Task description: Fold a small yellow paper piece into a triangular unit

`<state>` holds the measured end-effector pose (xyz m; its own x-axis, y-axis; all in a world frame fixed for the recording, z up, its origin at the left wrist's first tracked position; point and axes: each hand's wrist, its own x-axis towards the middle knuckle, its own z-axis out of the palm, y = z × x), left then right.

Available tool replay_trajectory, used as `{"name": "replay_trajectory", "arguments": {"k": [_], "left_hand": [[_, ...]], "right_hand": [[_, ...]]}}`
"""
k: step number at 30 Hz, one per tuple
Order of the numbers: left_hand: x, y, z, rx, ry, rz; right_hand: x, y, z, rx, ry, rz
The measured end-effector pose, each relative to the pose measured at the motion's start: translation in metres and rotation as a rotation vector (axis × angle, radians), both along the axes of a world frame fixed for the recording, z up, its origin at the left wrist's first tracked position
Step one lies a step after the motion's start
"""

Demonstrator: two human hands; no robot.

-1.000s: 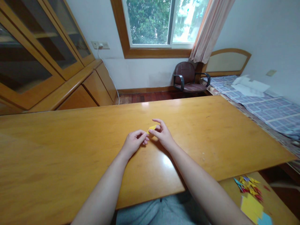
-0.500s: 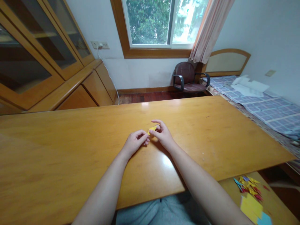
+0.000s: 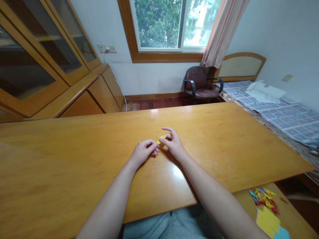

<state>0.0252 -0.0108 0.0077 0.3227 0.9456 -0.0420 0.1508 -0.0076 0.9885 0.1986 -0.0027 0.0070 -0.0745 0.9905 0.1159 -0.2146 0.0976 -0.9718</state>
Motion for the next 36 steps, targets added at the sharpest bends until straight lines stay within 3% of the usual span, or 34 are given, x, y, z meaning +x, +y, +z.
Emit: {"name": "replay_trajectory", "arguments": {"k": [36], "left_hand": [[0.0005,0.0009,0.0012,0.02,-0.022,0.071]], "right_hand": [[-0.0012,0.0012,-0.0012,-0.062,0.07,0.003]]}}
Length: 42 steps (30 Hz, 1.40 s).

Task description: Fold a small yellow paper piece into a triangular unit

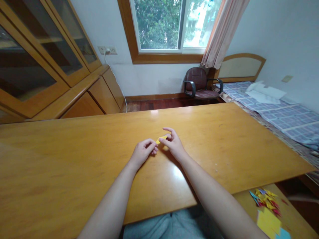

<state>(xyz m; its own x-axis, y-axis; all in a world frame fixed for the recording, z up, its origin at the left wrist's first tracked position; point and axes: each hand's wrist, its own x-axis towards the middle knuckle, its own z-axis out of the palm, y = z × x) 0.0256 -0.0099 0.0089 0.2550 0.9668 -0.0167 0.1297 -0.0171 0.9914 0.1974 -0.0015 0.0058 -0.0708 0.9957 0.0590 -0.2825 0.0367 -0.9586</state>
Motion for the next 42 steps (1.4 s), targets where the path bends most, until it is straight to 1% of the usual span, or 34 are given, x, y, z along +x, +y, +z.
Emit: {"name": "replay_trajectory", "arguments": {"k": [4,8,12,18,23,29,38,42], "left_hand": [[-0.0005,0.0001,0.0004,0.039,-0.018,0.079],[0.0011,-0.0009,0.0021,0.114,0.072,0.119],[0.0013,-0.001,0.0013,0.186,0.151,0.096],[0.0004,-0.0002,-0.0006,0.206,0.19,0.041],[0.0009,-0.0011,0.0029,0.172,0.177,0.04],[0.0014,-0.0022,0.0052,0.086,0.083,0.049],[-0.0011,-0.001,0.0006,0.039,0.023,0.045],[-0.0022,0.0,-0.0008,0.039,0.006,0.071]], "right_hand": [[-0.0003,0.0012,-0.0027,0.023,-0.006,0.039],[-0.0012,0.0013,-0.0038,0.049,-0.041,0.066],[-0.0014,0.0003,-0.0031,0.084,-0.113,0.069],[-0.0016,0.0004,-0.0035,0.113,-0.143,0.069],[-0.0017,-0.0001,-0.0045,0.101,-0.124,0.068],[-0.0008,-0.0003,-0.0035,0.073,-0.108,0.061],[0.001,-0.0001,-0.0007,0.065,-0.084,0.053],[0.0014,-0.0002,0.0013,0.048,-0.065,0.054]]}}
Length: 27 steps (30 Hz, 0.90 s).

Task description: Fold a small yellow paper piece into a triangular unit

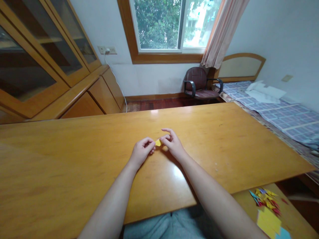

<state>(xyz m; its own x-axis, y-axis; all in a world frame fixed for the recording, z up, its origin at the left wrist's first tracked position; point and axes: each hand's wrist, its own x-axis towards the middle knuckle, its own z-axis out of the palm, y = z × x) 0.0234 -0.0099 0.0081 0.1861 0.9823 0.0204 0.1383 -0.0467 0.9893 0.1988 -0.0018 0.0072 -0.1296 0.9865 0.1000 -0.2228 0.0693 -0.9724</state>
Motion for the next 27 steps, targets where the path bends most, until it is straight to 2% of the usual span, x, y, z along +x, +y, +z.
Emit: {"name": "replay_trajectory", "arguments": {"k": [9,27], "left_hand": [[0.004,0.0005,0.0051,-0.03,-0.037,0.091],[0.0036,0.0016,0.0029,-0.05,-0.034,0.083]], "right_hand": [[-0.0033,0.0024,-0.0049,-0.039,0.015,0.044],[-0.002,0.0035,-0.0043,0.001,0.02,-0.122]]}}
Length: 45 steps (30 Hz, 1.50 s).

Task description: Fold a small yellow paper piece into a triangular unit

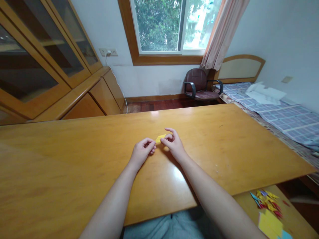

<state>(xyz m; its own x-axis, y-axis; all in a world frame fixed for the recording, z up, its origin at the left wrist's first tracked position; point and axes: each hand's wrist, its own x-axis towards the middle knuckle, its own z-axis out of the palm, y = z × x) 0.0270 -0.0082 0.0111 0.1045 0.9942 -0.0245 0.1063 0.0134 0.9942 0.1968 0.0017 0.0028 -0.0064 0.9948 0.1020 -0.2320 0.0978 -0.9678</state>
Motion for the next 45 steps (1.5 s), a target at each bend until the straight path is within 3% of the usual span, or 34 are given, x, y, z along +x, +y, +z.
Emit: {"name": "replay_trajectory", "arguments": {"k": [45], "left_hand": [[-0.0023,0.0012,-0.0057,-0.017,-0.042,-0.042]], "right_hand": [[-0.0003,0.0006,-0.0041,0.025,0.027,-0.025]]}}
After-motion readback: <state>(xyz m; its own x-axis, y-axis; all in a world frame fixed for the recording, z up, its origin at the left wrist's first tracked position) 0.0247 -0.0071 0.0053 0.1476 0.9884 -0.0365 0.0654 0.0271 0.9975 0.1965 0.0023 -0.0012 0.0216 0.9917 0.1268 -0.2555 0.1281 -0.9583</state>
